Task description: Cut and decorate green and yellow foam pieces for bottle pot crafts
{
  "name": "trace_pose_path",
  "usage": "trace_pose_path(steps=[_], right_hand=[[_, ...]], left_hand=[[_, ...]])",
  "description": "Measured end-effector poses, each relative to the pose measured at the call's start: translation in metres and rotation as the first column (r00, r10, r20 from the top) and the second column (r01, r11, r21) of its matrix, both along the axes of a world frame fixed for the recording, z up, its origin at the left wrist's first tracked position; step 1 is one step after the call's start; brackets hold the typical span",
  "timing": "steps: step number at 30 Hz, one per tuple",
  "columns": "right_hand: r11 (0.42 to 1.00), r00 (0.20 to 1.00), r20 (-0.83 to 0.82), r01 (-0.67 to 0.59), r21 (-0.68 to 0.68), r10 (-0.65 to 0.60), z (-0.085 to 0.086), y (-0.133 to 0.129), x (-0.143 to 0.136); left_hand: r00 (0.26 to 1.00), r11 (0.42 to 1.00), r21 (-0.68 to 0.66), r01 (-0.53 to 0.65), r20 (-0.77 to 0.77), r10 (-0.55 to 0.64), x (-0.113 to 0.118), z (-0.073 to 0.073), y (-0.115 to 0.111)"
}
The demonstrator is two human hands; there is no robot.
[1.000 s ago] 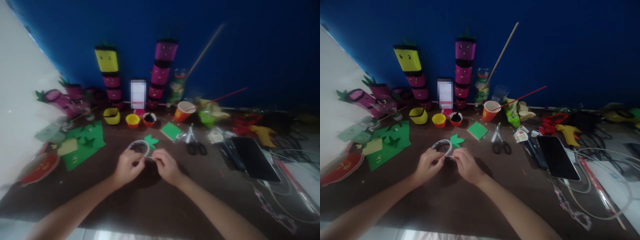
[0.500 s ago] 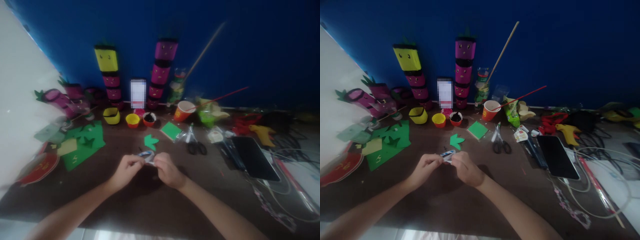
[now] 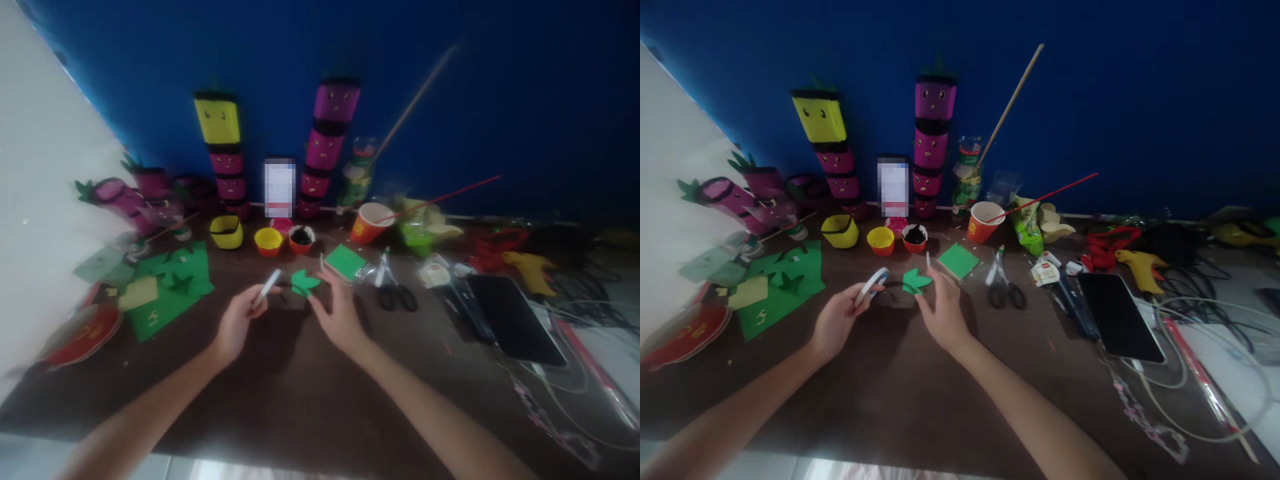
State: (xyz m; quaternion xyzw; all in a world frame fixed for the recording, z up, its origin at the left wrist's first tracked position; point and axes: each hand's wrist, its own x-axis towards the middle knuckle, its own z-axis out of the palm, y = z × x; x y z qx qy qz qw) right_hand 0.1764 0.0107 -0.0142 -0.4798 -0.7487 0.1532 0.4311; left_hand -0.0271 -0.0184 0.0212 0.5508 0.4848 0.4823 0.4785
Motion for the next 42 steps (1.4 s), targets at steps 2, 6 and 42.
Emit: trace_pose_path(steps=[2,6,42], right_hand=[[0.999,0.998,0.063,-0.003,-0.032,0.005,-0.003,0.001,0.000],[0.992,0.989,0.145,0.002,-0.129,0.017,-0.004,0.000,0.000],[0.911,0.968,0.233,-0.182,0.369,0.099,0.009,-0.012,0.002]], left_hand=[[0.985,0.996,0.072,-0.042,-0.164,0.053,-0.002,0.002,0.000],[0.684,0.922,0.386,-0.035,-0.663,0.304,-0.016,0.010,0.005],[0.824,0.996,-0.013,-0.083,-0.563,0.061,-0.006,0.004,0.005]])
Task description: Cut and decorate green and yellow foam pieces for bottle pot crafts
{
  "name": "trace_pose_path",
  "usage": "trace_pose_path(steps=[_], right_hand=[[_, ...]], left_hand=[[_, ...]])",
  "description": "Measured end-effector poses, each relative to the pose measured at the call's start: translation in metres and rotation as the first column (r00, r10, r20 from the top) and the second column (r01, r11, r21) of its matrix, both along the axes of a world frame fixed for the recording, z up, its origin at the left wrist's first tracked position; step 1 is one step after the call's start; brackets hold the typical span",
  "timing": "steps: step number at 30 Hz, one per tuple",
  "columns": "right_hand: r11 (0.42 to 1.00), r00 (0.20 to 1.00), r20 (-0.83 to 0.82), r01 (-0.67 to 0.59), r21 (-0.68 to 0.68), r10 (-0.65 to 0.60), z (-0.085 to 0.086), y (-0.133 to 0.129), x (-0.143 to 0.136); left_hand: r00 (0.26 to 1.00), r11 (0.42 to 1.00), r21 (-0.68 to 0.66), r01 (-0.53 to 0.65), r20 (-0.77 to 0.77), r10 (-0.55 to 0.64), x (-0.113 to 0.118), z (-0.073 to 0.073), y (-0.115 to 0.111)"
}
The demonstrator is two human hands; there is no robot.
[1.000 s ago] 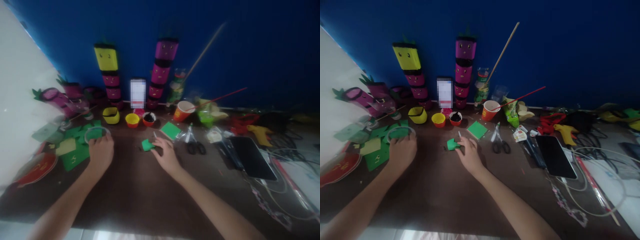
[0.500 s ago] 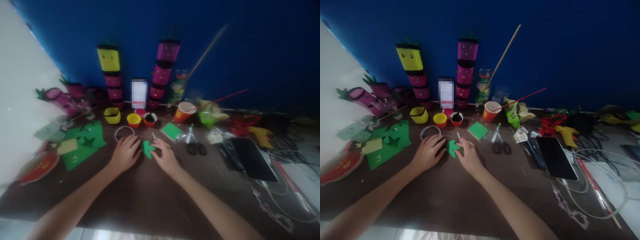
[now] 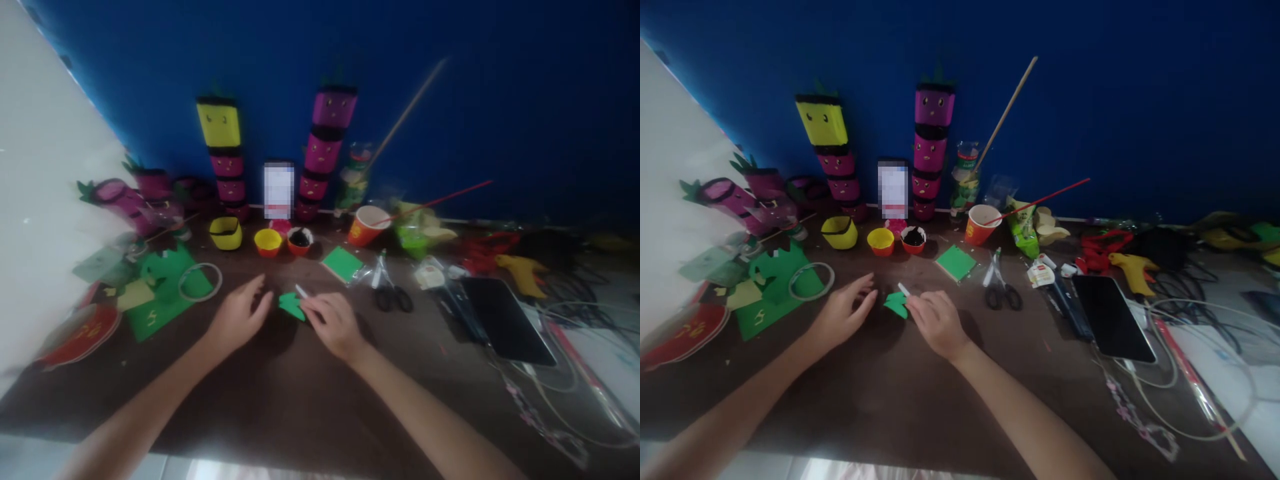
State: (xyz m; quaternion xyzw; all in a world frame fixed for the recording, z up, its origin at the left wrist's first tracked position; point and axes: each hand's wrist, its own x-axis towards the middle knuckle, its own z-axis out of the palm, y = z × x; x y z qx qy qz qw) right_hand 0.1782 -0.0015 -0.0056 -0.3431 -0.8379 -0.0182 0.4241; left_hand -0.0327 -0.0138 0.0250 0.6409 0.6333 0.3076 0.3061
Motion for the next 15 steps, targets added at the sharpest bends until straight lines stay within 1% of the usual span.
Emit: trace_pose_path(steps=[1,2,3,4,5,7,9,10,11,13,15], right_hand=[[0.999,1.000,0.020,-0.016,0.039,0.015,0.001,-0.002,0.001],[0.997,0.998,0.045,-0.036,0.067,0.033,0.002,-0.003,0.002],[0.994,0.996,0.070,-0.061,0.085,0.055,0.003,-0.004,0.003],[0.992,0.993,0.087,-0.086,0.093,0.078,0.004,-0.006,0.003],[0.990,0.991,0.086,-0.106,0.088,0.099,0.005,-0.007,0.002],[0.992,0.993,0.004,-0.122,0.023,0.122,0.008,-0.008,0.000],[0.984,0.981,-0.170,-0.113,-0.141,0.088,0.011,-0.009,-0.004],[0.962,0.963,-0.265,-0.113,-0.250,0.044,0.012,-0.009,-0.005],[0.924,0.939,-0.344,-0.131,-0.361,-0.001,0.013,-0.009,-0.007],[0.814,0.891,-0.449,-0.209,-0.542,-0.070,0.014,-0.008,-0.008],[0.692,0.868,-0.490,-0.302,-0.656,-0.086,0.015,-0.005,-0.008]], left_hand=[[0.970,0.992,-0.118,0.034,0.244,-0.004,0.003,-0.002,0.001],[0.894,0.970,-0.231,0.078,0.446,0.035,0.006,-0.004,0.001],[0.805,0.940,-0.319,0.120,0.585,0.095,0.009,-0.006,0.001],[0.730,0.915,-0.374,0.153,0.667,0.151,0.011,-0.008,0.001],[0.679,0.902,-0.399,0.167,0.709,0.188,0.013,-0.010,0.001],[0.637,0.913,-0.384,0.140,0.741,0.214,0.016,-0.011,0.001],[0.632,0.936,-0.341,0.087,0.745,0.212,0.017,-0.012,0.001],[0.633,0.944,-0.322,0.072,0.746,0.207,0.018,-0.013,0.002],[0.632,0.948,-0.311,0.070,0.749,0.199,0.018,-0.013,0.003],[0.630,0.949,-0.302,0.096,0.756,0.177,0.019,-0.014,0.004],[0.625,0.946,-0.294,0.136,0.766,0.148,0.020,-0.016,0.005]])
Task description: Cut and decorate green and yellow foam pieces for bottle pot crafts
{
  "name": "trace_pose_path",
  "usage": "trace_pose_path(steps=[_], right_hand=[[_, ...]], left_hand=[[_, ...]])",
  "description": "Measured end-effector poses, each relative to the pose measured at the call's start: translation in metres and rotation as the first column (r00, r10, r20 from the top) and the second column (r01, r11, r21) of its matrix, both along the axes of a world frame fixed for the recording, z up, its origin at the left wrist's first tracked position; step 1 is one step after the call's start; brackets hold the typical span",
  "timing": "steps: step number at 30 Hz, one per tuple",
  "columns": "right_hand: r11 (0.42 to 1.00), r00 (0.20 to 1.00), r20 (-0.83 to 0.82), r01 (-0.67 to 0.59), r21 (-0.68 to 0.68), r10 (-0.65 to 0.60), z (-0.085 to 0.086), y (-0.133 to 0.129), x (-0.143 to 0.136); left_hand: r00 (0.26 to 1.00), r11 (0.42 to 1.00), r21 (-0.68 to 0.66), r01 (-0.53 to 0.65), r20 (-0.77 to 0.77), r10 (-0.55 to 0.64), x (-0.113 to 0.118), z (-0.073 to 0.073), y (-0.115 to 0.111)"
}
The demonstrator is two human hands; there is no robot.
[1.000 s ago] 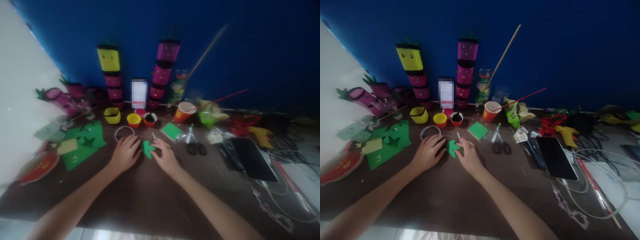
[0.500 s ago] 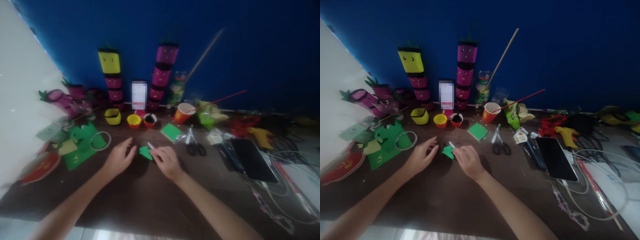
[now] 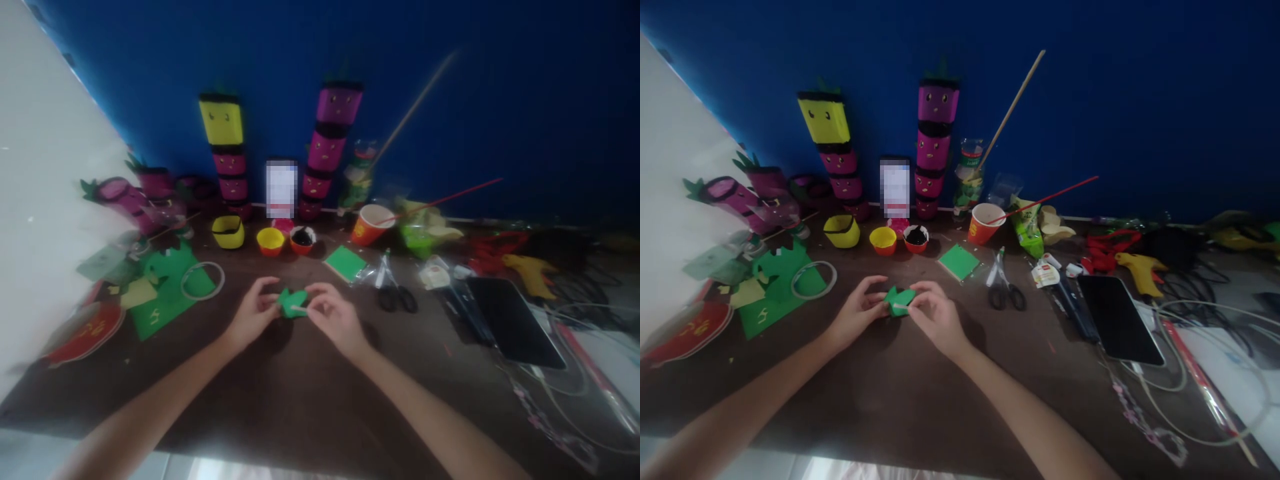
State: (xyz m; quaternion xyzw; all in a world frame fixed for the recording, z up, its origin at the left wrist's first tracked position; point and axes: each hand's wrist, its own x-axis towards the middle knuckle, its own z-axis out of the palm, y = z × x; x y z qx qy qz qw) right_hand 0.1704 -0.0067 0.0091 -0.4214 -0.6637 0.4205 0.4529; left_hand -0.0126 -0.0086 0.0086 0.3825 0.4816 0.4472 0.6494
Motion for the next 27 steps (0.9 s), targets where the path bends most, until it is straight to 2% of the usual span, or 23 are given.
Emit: trace_pose_path(steps=[2,4,11,27], right_hand=[[0.993,0.998,-0.002,-0.063,-0.097,0.063,0.0001,0.0027,0.0007],[0.988,0.995,0.035,-0.083,-0.129,0.088,-0.0007,0.0049,0.0011],[0.992,0.988,0.125,-0.082,-0.099,0.094,-0.0057,0.0062,-0.0008],[0.998,0.982,0.179,-0.053,-0.026,0.057,-0.0092,0.0057,-0.0033]], left_hand=[[0.999,0.999,0.020,0.034,0.013,-0.034,0.0002,-0.0023,-0.0002],[0.998,0.997,0.050,0.062,0.027,-0.063,0.0002,-0.0043,-0.0012],[0.988,0.982,0.128,0.141,0.038,-0.147,0.0006,-0.0075,-0.0050],[0.984,0.977,0.126,0.173,0.007,-0.175,0.0010,-0.0051,-0.0080]])
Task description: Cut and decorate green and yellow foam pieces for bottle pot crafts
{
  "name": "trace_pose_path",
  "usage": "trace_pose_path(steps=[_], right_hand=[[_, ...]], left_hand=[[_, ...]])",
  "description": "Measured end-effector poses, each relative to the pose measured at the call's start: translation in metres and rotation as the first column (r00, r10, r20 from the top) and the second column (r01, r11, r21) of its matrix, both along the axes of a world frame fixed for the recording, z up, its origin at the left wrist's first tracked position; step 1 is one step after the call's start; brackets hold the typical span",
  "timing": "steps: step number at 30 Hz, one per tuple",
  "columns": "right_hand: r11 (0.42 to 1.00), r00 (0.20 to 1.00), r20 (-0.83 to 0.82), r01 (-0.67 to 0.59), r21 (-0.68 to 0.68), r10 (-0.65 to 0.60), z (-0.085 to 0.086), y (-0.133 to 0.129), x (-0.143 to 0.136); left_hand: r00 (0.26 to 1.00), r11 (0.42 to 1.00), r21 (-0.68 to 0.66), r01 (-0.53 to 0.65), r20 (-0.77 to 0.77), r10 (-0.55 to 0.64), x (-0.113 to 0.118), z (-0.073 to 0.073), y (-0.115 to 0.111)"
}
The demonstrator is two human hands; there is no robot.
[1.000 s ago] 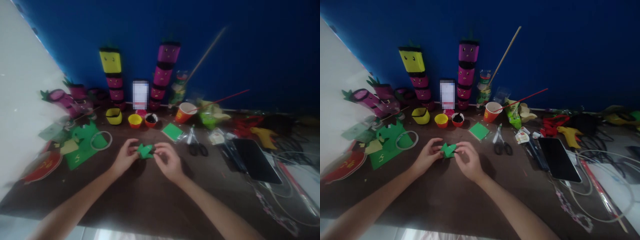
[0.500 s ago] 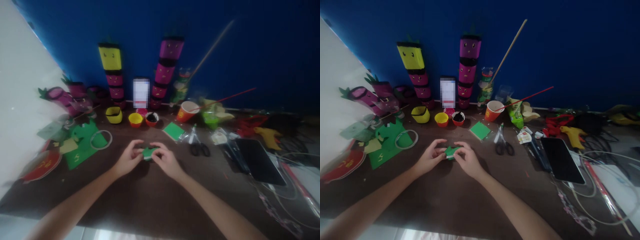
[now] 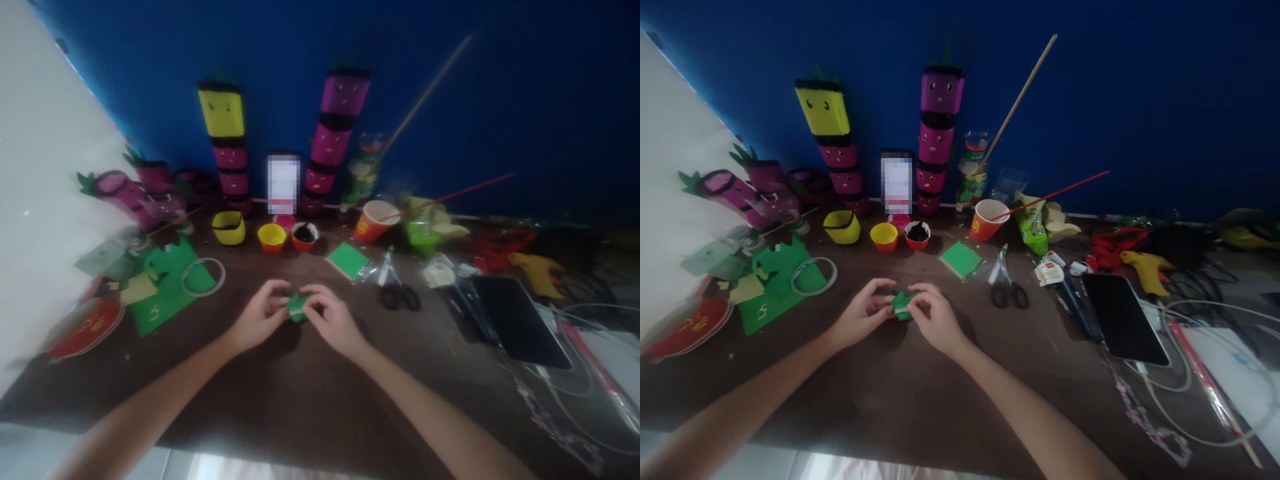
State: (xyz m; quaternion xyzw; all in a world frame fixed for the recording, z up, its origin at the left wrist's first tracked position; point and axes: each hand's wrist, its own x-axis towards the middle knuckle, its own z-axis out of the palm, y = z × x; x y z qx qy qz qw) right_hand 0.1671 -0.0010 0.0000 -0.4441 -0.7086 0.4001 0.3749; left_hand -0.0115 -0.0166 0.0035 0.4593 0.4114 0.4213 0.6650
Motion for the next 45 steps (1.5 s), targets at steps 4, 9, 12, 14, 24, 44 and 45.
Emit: trace_pose_path(steps=[4,9,12,14,24,44,45], right_hand=[[1.000,1.000,-0.001,0.008,0.008,-0.008,-0.001,0.000,0.000],[1.000,1.000,0.003,0.011,0.016,-0.011,-0.002,0.000,-0.001],[1.000,1.000,-0.004,0.019,0.022,-0.019,-0.002,0.000,-0.001],[0.999,1.000,-0.010,0.023,0.029,-0.022,-0.003,0.000,-0.001],[0.998,0.999,0.009,0.033,0.050,-0.034,-0.001,-0.002,-0.003],[0.966,0.942,-0.276,0.131,-0.224,-0.192,-0.006,-0.007,-0.008],[0.963,0.937,-0.286,0.135,-0.234,-0.200,-0.006,-0.007,-0.008]], left_hand=[[1.000,1.000,-0.004,0.002,-0.003,-0.002,0.000,0.000,0.000],[1.000,1.000,-0.013,-0.002,0.008,0.002,0.000,0.000,0.000],[1.000,1.000,-0.023,-0.005,0.021,0.005,0.001,0.001,-0.001],[1.000,1.000,-0.029,-0.004,0.021,0.004,0.001,0.001,-0.001],[1.000,1.000,-0.010,0.007,-0.009,-0.007,0.002,0.000,-0.001],[0.989,0.992,-0.034,-0.120,-0.089,0.116,0.008,0.007,0.000],[0.989,0.992,-0.031,-0.120,-0.095,0.117,0.008,0.006,0.000]])
